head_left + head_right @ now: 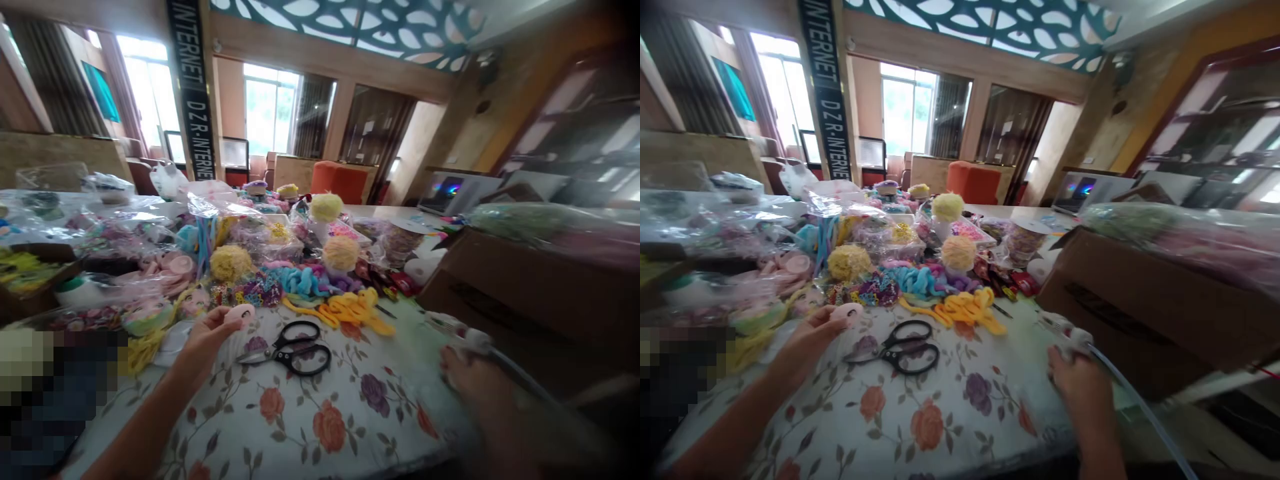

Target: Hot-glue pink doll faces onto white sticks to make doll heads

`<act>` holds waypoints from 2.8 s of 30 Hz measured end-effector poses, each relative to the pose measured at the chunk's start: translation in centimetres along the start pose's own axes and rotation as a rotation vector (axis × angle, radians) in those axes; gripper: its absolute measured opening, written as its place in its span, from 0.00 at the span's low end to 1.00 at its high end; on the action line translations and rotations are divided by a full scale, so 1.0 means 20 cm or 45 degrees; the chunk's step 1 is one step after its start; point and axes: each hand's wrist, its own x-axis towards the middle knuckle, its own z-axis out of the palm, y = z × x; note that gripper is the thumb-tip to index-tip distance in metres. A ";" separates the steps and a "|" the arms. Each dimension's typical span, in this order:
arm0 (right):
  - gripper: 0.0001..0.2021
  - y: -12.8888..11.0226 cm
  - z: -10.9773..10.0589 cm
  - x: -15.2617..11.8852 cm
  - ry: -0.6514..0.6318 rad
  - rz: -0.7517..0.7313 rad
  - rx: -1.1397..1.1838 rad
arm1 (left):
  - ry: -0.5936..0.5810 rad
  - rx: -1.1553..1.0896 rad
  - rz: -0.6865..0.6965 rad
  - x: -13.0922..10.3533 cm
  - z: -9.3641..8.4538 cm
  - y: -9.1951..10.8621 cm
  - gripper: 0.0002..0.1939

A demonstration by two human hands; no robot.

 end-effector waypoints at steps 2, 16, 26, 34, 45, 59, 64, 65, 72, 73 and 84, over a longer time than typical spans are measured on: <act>0.15 -0.05 -0.03 -0.09 -0.106 0.165 0.177 | -0.041 -0.057 0.009 0.00 0.00 -0.01 0.15; 0.19 -0.70 0.27 -0.94 -0.923 -0.011 1.438 | -0.135 -0.182 0.072 -0.02 0.05 0.00 0.14; 0.20 -0.70 0.34 -1.09 -1.043 0.025 1.513 | -0.113 0.110 0.189 -0.05 0.05 0.01 0.08; 0.20 -0.68 0.33 -1.10 -1.026 0.002 1.443 | -0.112 0.345 0.353 -0.08 0.07 0.05 0.07; 0.23 -0.69 0.33 -1.12 -0.990 0.052 1.439 | 0.021 0.345 0.465 -0.08 0.08 0.03 0.06; 0.24 -0.70 0.32 -1.12 -0.969 0.026 1.396 | -0.059 0.294 0.518 -0.08 0.07 0.01 0.04; 0.25 -0.70 0.32 -1.12 -0.971 0.026 1.396 | -0.045 0.325 0.531 -0.08 0.06 0.00 0.05; 0.25 -0.70 0.33 -1.12 -0.968 0.028 1.398 | -0.047 0.329 0.533 -0.08 0.06 0.00 0.05; 0.23 -0.69 0.32 -1.12 -0.968 0.029 1.389 | -0.045 0.353 0.555 -0.08 0.07 0.01 0.05; 0.23 -0.69 0.33 -1.12 -0.974 0.023 1.383 | -0.033 0.357 0.563 -0.08 0.07 0.01 0.05; 0.21 -0.70 0.32 -1.10 -1.020 -0.068 1.344 | 0.244 0.768 1.014 -0.11 0.11 -0.01 0.04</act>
